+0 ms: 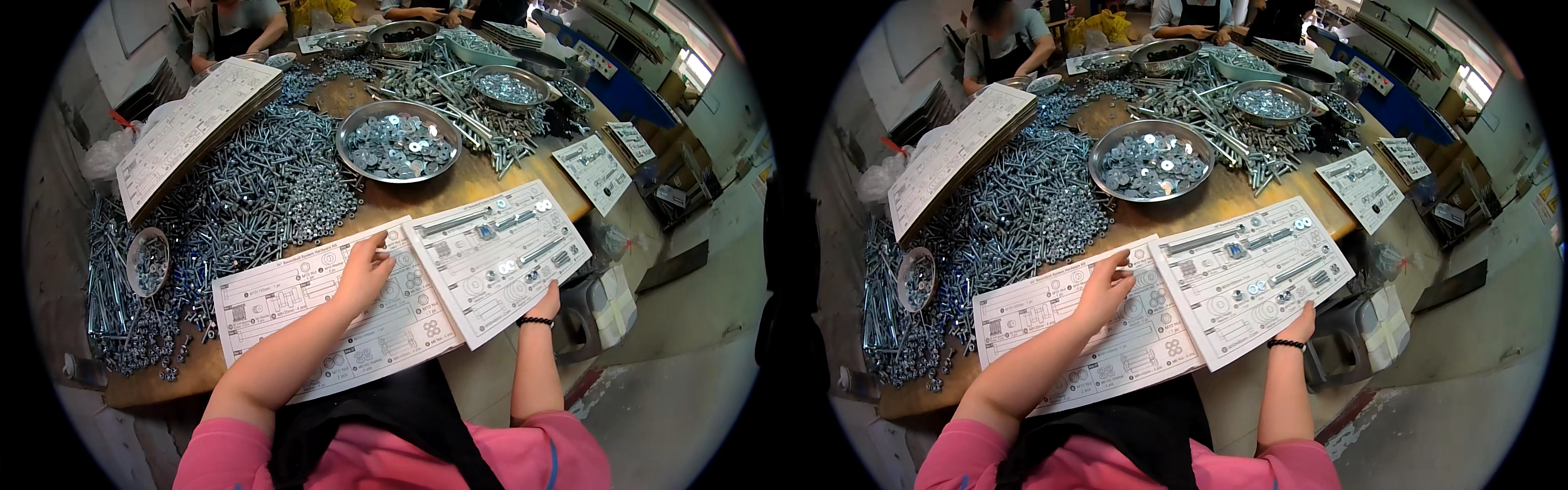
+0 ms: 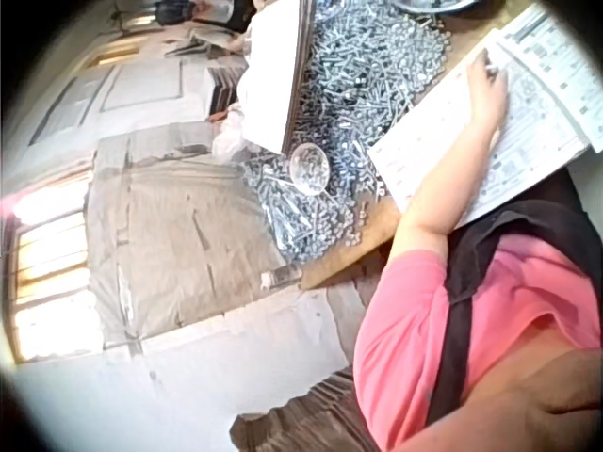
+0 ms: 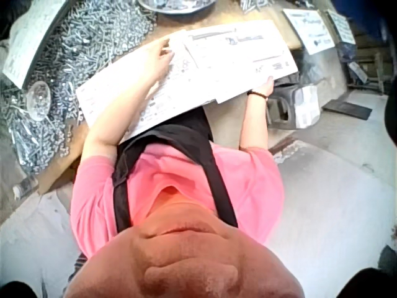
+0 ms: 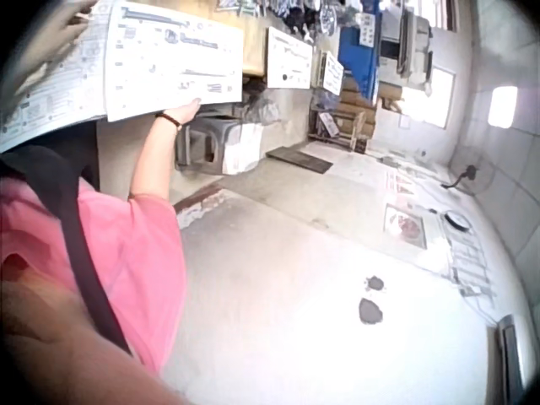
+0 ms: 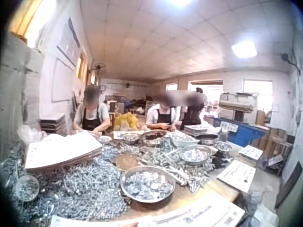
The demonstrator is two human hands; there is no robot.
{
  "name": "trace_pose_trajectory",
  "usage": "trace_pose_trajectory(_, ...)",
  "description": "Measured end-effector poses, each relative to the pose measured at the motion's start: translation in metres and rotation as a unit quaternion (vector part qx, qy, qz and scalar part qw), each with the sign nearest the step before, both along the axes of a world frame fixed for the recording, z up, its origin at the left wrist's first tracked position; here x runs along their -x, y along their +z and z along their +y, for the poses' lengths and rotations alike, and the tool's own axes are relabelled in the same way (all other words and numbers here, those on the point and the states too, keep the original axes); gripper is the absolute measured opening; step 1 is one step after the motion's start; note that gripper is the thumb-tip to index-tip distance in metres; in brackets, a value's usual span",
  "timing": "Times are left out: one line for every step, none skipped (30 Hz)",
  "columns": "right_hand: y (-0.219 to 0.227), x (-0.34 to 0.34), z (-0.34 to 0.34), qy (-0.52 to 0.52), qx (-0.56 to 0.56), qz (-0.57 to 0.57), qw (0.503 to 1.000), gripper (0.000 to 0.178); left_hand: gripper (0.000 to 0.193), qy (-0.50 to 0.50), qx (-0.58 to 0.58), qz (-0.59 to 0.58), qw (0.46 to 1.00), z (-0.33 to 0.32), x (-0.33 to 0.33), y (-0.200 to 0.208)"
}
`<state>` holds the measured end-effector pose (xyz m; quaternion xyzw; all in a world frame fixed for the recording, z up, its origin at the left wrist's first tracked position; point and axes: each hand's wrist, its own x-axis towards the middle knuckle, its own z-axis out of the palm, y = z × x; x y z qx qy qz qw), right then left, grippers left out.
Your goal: The person sorts and arranges various metal fasteners, including bolts, nuts, and washers, onto a printed instruction sheet. They pick items from a large pile on the table and place them into designated spots on the sheet, occasionally adjusting the sheet's position.
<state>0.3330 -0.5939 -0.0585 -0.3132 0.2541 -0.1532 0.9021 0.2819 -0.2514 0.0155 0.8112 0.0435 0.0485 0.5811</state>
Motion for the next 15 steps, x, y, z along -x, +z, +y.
trace_pose_trajectory(-0.005,-0.011,-0.009,0.000,0.007,-0.002,1.000,0.041,0.044,-0.009,-0.008,-0.006,1.000,0.008,0.006,-0.004)
trace_pose_trajectory(-0.010,-0.021,-0.019,-0.003,0.014,-0.005,1.000,0.041,0.041,-0.021,-0.017,-0.012,1.000,0.013,0.012,-0.002)
trace_pose_trajectory(-0.014,-0.031,-0.029,0.002,0.014,-0.006,1.000,0.041,0.036,-0.025,-0.010,-0.014,1.000,0.016,0.020,0.003)
trace_pose_trajectory(-0.018,-0.042,-0.033,0.010,0.011,-0.006,1.000,0.041,0.035,-0.015,0.037,0.016,0.999,0.022,0.030,0.009)
trace_pose_trajectory(-0.018,-0.049,-0.038,0.016,0.010,-0.006,1.000,0.041,0.034,-0.007,0.086,0.046,0.995,0.028,0.040,0.012)
trace_pose_trajectory(-0.019,-0.055,-0.042,0.019,0.011,-0.006,1.000,0.041,0.033,0.001,0.134,0.076,0.988,0.034,0.049,0.017)
trace_pose_trajectory(-0.019,-0.063,-0.042,0.025,0.010,-0.003,1.000,0.041,0.031,0.018,0.134,0.099,0.986,0.040,0.057,0.026)
trace_pose_trajectory(-0.018,-0.066,-0.045,0.024,0.010,-0.006,1.000,0.041,0.029,0.027,0.134,0.117,0.984,0.045,0.064,0.032)
trace_pose_trajectory(-0.018,-0.068,-0.047,0.013,0.014,-0.001,1.000,0.041,0.027,0.036,0.134,0.135,0.981,0.049,0.069,0.035)
trace_pose_trajectory(-0.017,-0.072,-0.046,0.009,0.017,0.005,1.000,0.041,0.025,0.038,0.115,0.136,0.983,0.054,0.076,0.037)
trace_pose_trajectory(-0.016,-0.074,-0.045,0.005,0.021,0.011,1.000,0.041,0.023,0.039,0.096,0.136,0.985,0.058,0.082,0.038)
trace_pose_trajectory(-0.016,-0.076,-0.047,0.000,0.024,0.017,1.000,0.041,0.022,0.041,0.076,0.137,0.987,0.062,0.088,0.041)
trace_pose_trajectory(-0.023,-0.078,-0.055,0.001,0.038,0.021,0.999,0.043,0.017,0.048,0.057,0.128,0.989,0.063,0.094,0.048)
trace_pose_trajectory(-0.021,-0.077,-0.051,-0.011,0.079,0.057,0.995,0.041,0.016,0.038,0.014,0.066,0.997,0.069,0.100,0.051)
trace_pose_trajectory(-0.043,-0.078,-0.093,0.047,0.213,0.032,0.975,0.040,0.016,0.013,-0.024,-0.004,1.000,0.078,0.104,0.053)
